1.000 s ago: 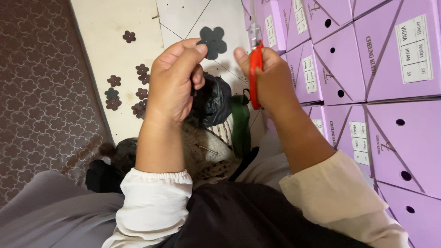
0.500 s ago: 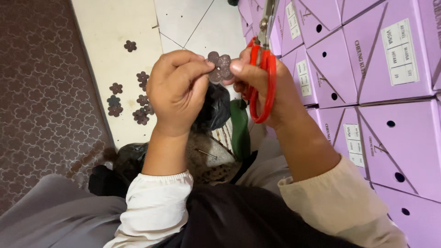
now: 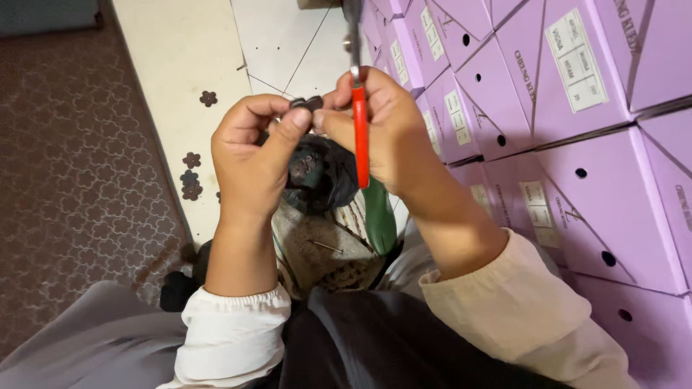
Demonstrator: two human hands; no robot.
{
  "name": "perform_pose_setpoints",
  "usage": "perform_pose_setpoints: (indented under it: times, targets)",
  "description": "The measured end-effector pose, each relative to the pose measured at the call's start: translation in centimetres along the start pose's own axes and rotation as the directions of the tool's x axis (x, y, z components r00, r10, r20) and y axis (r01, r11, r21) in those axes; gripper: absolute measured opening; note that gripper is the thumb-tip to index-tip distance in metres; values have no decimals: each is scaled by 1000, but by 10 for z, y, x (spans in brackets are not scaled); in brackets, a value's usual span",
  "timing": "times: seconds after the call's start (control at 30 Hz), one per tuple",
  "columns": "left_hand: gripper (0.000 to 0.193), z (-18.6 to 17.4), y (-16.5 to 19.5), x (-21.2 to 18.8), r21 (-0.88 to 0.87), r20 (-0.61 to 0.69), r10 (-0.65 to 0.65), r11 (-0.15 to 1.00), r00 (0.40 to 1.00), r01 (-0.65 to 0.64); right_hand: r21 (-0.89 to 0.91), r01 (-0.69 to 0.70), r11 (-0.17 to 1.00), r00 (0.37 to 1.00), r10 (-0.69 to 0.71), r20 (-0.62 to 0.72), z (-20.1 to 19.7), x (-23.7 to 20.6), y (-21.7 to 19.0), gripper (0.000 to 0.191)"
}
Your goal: The person uses red-handled scissors to trim the edges of small dark flower-shaped craft pieces. They pick up each piece, trim it, and place it on the floor, repeating the process for several items.
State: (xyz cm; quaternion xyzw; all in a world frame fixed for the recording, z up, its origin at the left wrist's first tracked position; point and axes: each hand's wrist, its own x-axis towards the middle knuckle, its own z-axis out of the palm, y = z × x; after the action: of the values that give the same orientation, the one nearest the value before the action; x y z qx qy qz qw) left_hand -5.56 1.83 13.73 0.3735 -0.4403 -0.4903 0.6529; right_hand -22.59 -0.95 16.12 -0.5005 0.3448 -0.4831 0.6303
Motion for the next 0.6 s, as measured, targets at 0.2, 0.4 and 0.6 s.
perform_pose_setpoints:
  times: [0.2, 0.4, 0.6]
  targets:
    - [11, -46, -67, 14, 204, -75, -195, 957, 978, 207, -226, 48, 973, 994, -67, -80, 1, -8, -31, 12]
    - [16, -82, -155, -1, 493, -296, -359, 737, 885, 463, -230, 108, 967, 989, -128, -78, -14, -33, -69, 10]
    - [16, -85, -173, -10, 387, -446, -467, 669, 764, 635, -329, 117, 937, 986, -149, -73, -11, -28, -71, 5]
